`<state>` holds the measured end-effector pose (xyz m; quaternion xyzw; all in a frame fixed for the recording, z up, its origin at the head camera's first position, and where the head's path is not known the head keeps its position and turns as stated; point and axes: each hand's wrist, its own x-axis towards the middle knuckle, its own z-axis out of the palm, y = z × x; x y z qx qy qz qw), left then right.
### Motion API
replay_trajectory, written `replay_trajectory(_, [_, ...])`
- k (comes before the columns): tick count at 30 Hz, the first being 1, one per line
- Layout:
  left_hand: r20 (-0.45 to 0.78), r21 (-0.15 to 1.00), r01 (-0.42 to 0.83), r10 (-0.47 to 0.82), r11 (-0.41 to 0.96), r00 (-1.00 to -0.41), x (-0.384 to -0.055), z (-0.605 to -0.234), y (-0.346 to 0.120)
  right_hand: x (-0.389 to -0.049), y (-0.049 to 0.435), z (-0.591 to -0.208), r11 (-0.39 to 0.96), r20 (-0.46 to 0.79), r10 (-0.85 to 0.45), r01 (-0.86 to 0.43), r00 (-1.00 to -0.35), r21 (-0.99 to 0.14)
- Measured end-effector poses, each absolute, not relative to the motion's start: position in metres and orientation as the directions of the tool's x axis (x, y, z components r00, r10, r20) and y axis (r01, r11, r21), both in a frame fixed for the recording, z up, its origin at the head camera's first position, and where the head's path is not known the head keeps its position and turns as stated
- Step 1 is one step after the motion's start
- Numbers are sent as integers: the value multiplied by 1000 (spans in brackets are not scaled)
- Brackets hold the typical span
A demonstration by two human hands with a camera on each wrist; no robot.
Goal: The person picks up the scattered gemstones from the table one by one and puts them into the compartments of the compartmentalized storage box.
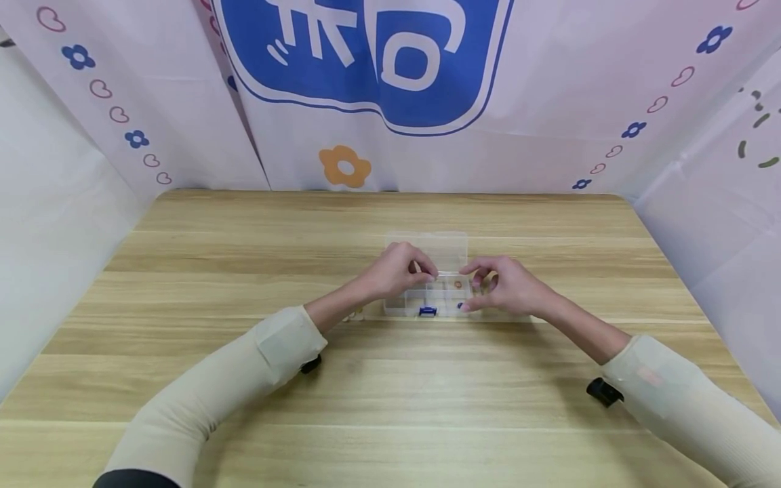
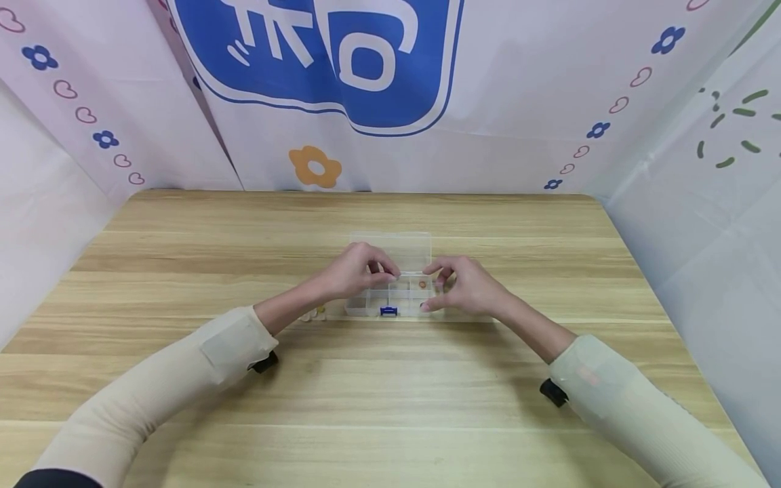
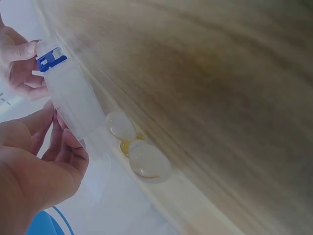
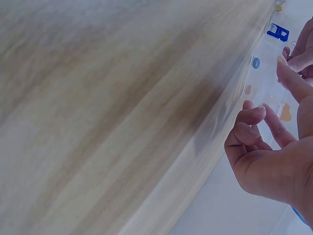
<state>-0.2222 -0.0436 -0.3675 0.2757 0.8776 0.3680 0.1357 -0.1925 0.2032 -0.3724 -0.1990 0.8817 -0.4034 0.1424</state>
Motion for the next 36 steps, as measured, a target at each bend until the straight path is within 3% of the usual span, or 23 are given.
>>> replay_trajectory(17, [11, 733, 413, 598, 540, -801, -219, -367, -58, -192, 204, -373, 581, -91, -474, -234, -876, -779])
replay_trajectory(36, [42, 755, 388, 551, 529, -834, -210, -366, -101, -192, 203, -373, 586, -105, -471, -222, -876, -779])
